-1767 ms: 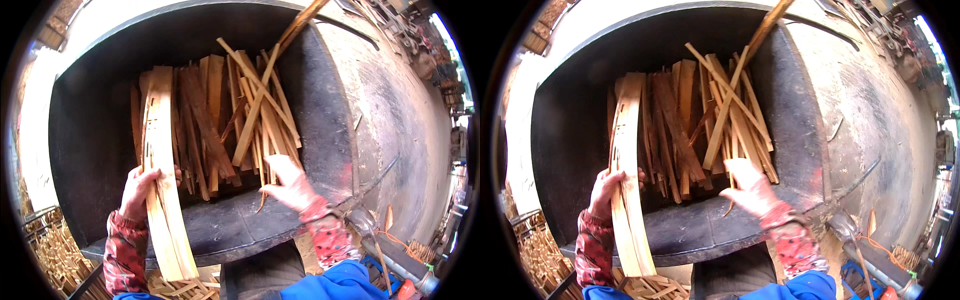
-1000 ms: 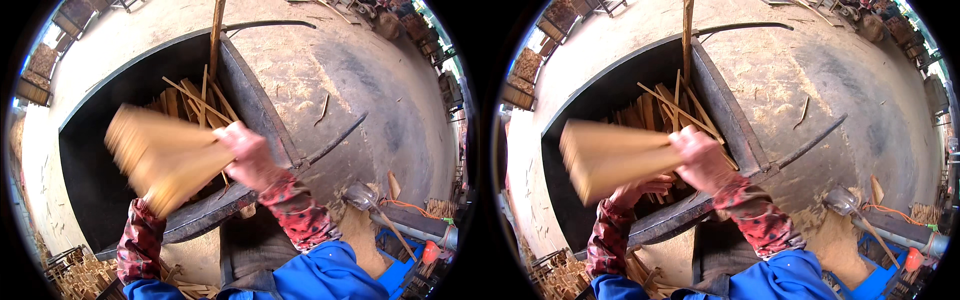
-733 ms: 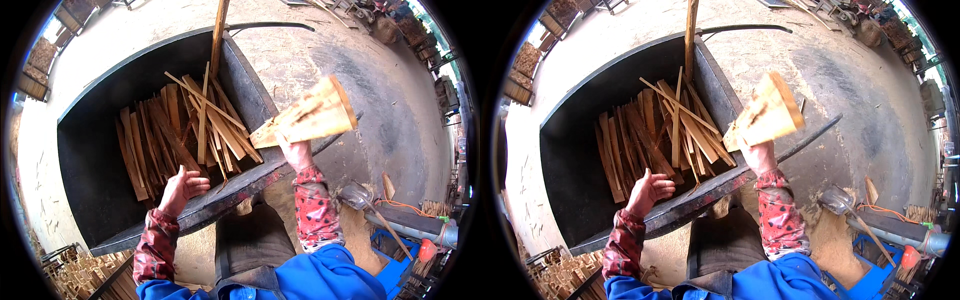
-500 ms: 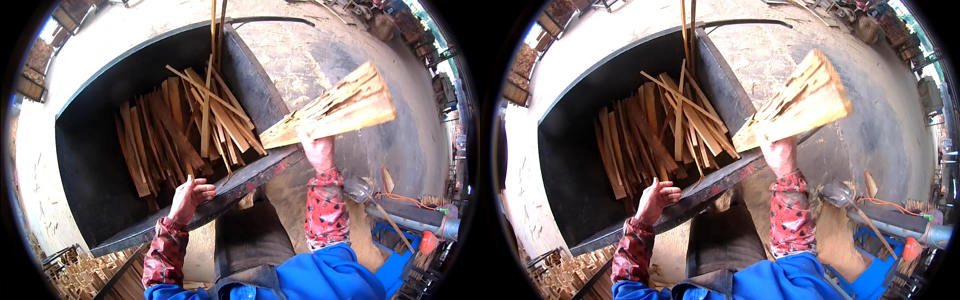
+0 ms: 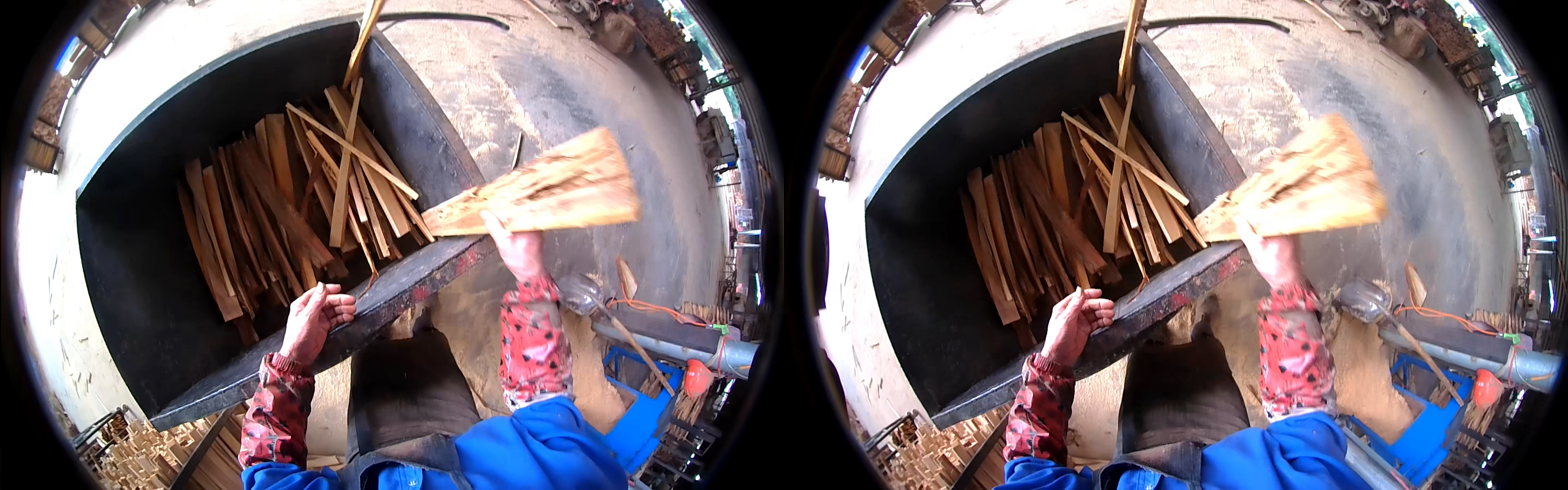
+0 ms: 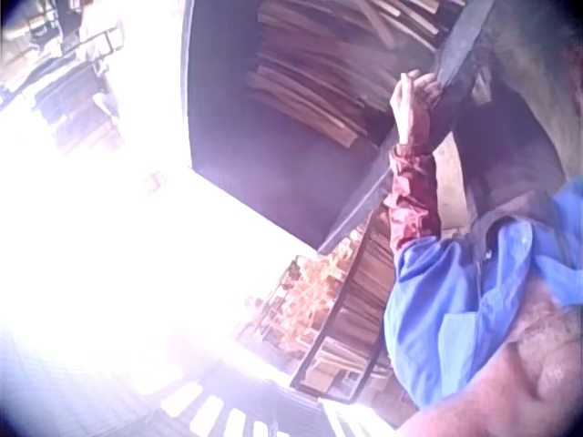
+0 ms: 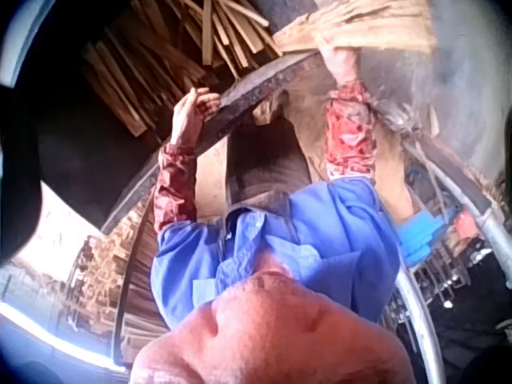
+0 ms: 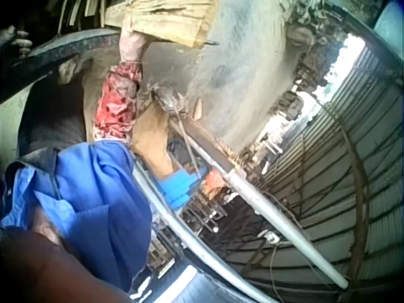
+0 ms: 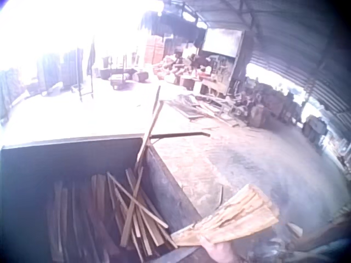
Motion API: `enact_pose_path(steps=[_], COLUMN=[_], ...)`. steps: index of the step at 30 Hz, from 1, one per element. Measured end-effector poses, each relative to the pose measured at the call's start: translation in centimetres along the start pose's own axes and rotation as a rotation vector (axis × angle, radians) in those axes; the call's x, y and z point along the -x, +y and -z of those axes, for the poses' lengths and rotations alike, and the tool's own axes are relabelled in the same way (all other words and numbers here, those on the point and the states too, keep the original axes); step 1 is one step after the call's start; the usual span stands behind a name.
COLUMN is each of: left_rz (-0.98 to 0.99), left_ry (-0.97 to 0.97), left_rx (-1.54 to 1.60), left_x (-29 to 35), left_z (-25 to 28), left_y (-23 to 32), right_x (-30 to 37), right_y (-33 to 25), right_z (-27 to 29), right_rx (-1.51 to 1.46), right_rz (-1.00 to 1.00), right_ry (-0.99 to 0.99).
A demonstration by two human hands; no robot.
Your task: The person picks up pieces of wood from a pile on the floor and places them into a blue metal rack. They then transfer the wood from the rack into a black wheelbarrow, arranging the pieces inside.
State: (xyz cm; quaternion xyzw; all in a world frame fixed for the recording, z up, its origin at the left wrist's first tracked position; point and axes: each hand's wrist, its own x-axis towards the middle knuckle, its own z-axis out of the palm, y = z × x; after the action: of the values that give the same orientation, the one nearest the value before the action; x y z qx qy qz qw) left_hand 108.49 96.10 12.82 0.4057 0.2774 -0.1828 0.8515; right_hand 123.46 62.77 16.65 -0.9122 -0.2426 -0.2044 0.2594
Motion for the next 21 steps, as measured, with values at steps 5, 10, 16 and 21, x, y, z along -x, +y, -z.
enact_pose_path(steps=[5,10,16,21], left_rz=[-0.002,-0.022,-0.177,-0.873], left_ry=[0.041,0.084,-0.001,-0.073], left_rx=[-0.083,-0.123,-0.565,-1.621], left_x=[-0.8,-0.7,-5.3,-12.7], left_z=[0.0,-0.7,-2.4,-7.9], left_y=[-0.2,0.0,-0.7,-1.2], right_x=[-0.9,-0.8,-0.8,2.2], right_y=[1.1,-0.1,2.1,3.1], right_z=[-1.4,0.2,-0.4,0.5], right_rx=[-0.009,-0.044,-0.198,-0.008], right_rz=[-0.151,-0.205,-0.272,-0.244], right_ry=[-0.147,-0.151,0.032,-0.085])
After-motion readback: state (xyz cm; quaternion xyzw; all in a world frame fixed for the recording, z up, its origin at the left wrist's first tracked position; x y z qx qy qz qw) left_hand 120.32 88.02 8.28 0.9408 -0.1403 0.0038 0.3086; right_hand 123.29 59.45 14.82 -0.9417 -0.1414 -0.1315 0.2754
